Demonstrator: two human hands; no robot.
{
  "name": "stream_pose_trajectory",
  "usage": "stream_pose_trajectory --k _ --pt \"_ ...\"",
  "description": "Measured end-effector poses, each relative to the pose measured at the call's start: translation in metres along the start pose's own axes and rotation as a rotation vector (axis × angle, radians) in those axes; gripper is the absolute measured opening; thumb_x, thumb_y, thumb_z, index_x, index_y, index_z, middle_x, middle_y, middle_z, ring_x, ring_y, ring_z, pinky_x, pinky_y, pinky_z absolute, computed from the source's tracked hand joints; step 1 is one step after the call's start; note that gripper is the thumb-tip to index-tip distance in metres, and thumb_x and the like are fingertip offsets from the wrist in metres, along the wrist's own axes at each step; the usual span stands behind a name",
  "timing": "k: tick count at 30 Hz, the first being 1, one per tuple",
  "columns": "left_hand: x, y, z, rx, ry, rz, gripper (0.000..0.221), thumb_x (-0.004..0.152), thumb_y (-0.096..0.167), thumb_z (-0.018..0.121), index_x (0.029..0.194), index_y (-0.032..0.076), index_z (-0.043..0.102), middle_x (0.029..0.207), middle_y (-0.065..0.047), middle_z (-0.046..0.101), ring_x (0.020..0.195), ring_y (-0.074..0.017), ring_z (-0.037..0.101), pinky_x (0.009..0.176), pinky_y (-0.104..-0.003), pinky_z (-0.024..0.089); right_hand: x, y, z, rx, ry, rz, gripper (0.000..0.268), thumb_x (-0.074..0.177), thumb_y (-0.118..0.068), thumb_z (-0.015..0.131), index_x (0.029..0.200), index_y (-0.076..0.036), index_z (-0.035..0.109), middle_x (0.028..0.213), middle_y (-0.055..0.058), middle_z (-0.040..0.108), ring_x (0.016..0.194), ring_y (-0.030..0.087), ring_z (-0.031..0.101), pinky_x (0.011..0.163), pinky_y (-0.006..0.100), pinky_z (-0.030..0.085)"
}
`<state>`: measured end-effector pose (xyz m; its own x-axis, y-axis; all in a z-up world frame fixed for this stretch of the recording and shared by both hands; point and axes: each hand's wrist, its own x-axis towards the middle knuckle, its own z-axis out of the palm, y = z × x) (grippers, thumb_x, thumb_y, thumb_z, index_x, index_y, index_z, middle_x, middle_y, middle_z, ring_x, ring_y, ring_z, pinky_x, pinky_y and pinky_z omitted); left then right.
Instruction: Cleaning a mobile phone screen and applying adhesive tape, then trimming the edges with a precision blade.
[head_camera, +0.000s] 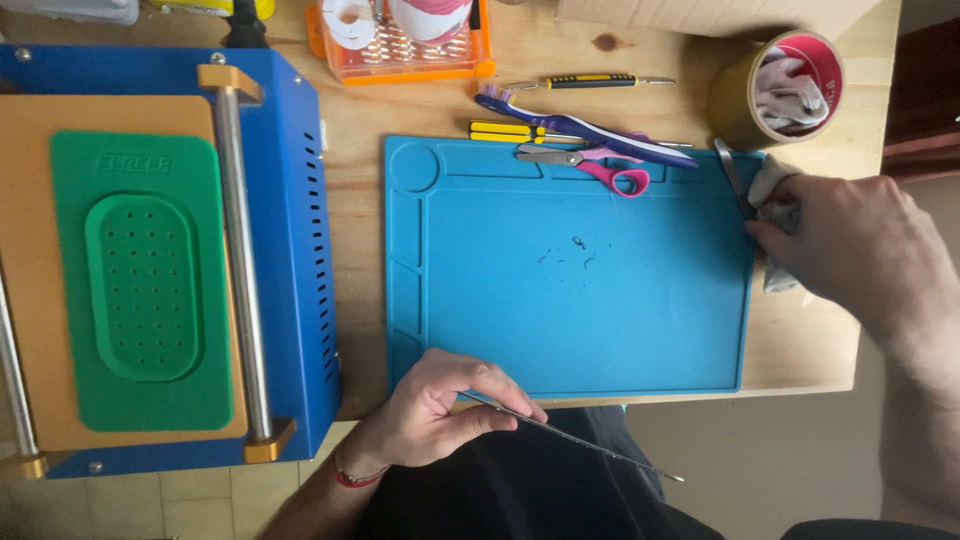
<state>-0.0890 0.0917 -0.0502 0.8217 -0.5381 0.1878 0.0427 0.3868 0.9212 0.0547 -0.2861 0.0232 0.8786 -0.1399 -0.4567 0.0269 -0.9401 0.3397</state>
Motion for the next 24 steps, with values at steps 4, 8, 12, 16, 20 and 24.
stream_pose_trajectory --k 4,8,12,16,20,24 --pt "-0.001 0.001 -0.002 0.014 -0.006 0.003 0.013 0.106 0.004 0.075 0.119 0.007 0.073 0.113 -0.012 0.084 0.106 -0.0265 0.086 0.093 -0.033 0.072 -0.002 -0.010 -0.016 0.027 -0.080 0.076 0.033 0.094 -0.040 0.072 0.122 -0.023 0.080 0.098 0.018 0.086 0.099 0.043 0.081 0.080 0.054 0.065" --pt "-0.001 0.003 -0.003 0.042 -0.033 0.014 0.012 0.108 0.003 0.074 0.119 0.007 0.072 0.115 -0.011 0.083 0.106 -0.0261 0.085 0.092 -0.032 0.072 0.018 0.027 0.025 -0.174 0.040 -0.068 0.030 0.088 -0.057 0.076 0.115 -0.044 0.080 0.088 0.002 0.088 0.089 0.031 0.085 0.077 0.040 0.062" --pt "-0.004 0.002 -0.003 0.002 -0.033 -0.016 0.014 0.107 0.003 0.074 0.120 0.007 0.072 0.117 -0.012 0.083 0.109 -0.0271 0.085 0.094 -0.032 0.072 0.018 0.033 0.033 -0.207 0.230 -0.121 0.030 0.088 -0.072 0.074 0.109 -0.051 0.077 0.074 -0.005 0.078 0.071 0.023 0.077 0.070 0.035 0.055" --pt "-0.003 0.003 -0.003 0.007 -0.033 -0.014 0.012 0.107 0.001 0.074 0.118 0.006 0.073 0.115 -0.012 0.083 0.108 -0.0266 0.085 0.093 -0.031 0.072 0.010 -0.005 -0.002 -0.082 0.070 -0.072 0.038 0.101 -0.066 0.068 0.118 -0.036 0.084 0.090 0.004 0.087 0.090 0.032 0.084 0.075 0.041 0.064" --pt "-0.003 0.001 -0.003 0.031 -0.034 -0.008 0.013 0.107 0.001 0.074 0.118 0.007 0.073 0.115 -0.011 0.083 0.107 -0.0259 0.085 0.093 -0.031 0.072 0.013 -0.023 -0.015 0.097 -0.087 -0.001 0.048 0.097 -0.063 0.078 0.121 -0.022 0.087 0.088 0.016 0.090 0.083 0.037 0.085 0.086 0.047 0.063" --pt "-0.001 0.003 -0.002 0.050 -0.044 -0.002 0.012 0.107 0.003 0.074 0.118 0.007 0.073 0.115 -0.010 0.083 0.106 -0.0254 0.085 0.092 -0.031 0.071 0.005 -0.034 -0.023 0.206 -0.169 0.032 0.041 0.100 -0.045 0.072 0.127 -0.017 0.085 0.109 0.018 0.088 0.103 0.043 0.080 0.088 0.052 0.063"
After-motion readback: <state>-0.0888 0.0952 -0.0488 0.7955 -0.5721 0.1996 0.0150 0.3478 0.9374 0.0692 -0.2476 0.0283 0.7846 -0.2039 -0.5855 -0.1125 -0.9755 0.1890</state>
